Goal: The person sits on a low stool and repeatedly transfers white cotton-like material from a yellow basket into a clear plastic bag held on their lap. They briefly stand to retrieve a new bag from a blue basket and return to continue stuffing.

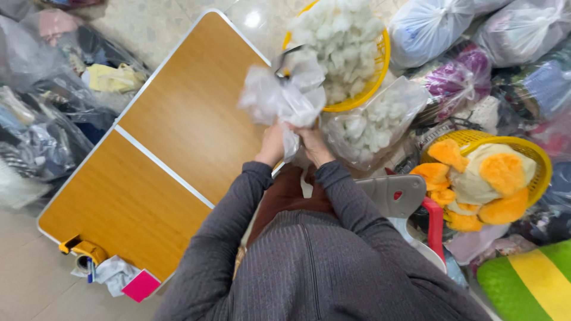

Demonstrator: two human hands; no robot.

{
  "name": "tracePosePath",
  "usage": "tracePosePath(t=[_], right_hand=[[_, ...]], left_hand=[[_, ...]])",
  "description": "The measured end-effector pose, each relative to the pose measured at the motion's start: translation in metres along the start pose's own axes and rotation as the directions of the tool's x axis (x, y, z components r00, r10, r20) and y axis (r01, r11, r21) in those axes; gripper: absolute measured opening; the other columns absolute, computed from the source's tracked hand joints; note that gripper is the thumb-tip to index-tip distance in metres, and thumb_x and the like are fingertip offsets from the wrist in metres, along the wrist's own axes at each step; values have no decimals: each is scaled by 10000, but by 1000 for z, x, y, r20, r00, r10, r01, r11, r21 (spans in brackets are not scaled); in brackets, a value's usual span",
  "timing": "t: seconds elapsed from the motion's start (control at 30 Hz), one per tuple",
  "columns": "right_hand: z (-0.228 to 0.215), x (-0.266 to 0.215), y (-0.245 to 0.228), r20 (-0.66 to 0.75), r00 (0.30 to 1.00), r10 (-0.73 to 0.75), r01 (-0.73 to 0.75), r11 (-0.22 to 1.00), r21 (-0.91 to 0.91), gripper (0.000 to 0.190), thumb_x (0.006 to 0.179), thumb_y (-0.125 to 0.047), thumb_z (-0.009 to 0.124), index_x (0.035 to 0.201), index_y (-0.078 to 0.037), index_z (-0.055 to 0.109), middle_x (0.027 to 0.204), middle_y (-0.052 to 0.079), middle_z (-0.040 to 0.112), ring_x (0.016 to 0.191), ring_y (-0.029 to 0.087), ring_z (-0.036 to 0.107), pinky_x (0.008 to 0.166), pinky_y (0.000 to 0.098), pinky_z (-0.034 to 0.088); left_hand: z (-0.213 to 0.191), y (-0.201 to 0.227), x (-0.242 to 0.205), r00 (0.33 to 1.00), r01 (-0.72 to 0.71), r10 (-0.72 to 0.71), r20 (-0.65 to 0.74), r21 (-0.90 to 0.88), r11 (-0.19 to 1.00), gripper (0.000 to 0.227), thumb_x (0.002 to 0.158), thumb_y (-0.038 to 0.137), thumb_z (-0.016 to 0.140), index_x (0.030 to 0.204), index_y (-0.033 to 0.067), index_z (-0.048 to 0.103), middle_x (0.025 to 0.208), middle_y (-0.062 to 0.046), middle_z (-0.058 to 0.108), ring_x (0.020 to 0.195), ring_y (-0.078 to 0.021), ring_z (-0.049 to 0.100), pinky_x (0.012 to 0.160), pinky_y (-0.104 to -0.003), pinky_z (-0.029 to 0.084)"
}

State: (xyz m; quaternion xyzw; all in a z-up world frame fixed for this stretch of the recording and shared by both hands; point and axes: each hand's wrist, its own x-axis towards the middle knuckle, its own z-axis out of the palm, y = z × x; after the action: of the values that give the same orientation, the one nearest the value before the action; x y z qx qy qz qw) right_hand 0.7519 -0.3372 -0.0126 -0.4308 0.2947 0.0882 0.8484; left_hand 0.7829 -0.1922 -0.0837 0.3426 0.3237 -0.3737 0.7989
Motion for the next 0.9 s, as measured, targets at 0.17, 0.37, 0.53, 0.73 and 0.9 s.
tracePosePath(t=[0.17,0.37,0.53,0.73,0.9], right_hand=[[-26,-4,-67,-276,946,-168,184,983,31,241,791,-22,784,991,101,732,968,196,739,816,273,723,760,389,599],[-128,11,-178,-530,833,-156,152,987,-51,217,763,-195,765,850,3,766,838,55,728,718,188,669,673,337,534],[-213,-4,-193,1,979,-203,176,842,-510,362,723,-168,811,1038,-7,734,1027,77,729,925,212,668,832,356,523],[-267,-7,-216,233,968,-91,242,580,-778,553,716,-139,858,1240,-37,712,1229,91,745,1148,233,686,1015,376,528],[-288,-36,-231,200,979,48,6,966,-258,940,848,-299,824,1581,-90,274,1564,217,408,1443,280,413,1181,392,363]], left_hand=[[92,18,-32,949,136,-216,231,319,938,704,871,244,672,1469,43,359,1361,-224,568,1248,-357,554,1052,-503,437],[195,57,-100,947,-251,122,296,451,856,878,845,251,699,1582,90,250,1482,-233,509,1381,-355,476,1131,-511,367],[282,47,-85,456,-841,303,837,516,-162,1433,609,389,981,1602,5,22,1640,-351,51,1539,-447,41,1244,-516,132],[334,-34,-56,578,-808,-16,816,569,-153,1021,719,271,881,1580,100,360,1446,-216,485,1303,-443,530,1076,-479,476],[337,-57,-43,519,-793,30,854,494,-356,767,701,178,798,1416,187,521,1380,-181,555,1155,-398,609,871,-470,555]])
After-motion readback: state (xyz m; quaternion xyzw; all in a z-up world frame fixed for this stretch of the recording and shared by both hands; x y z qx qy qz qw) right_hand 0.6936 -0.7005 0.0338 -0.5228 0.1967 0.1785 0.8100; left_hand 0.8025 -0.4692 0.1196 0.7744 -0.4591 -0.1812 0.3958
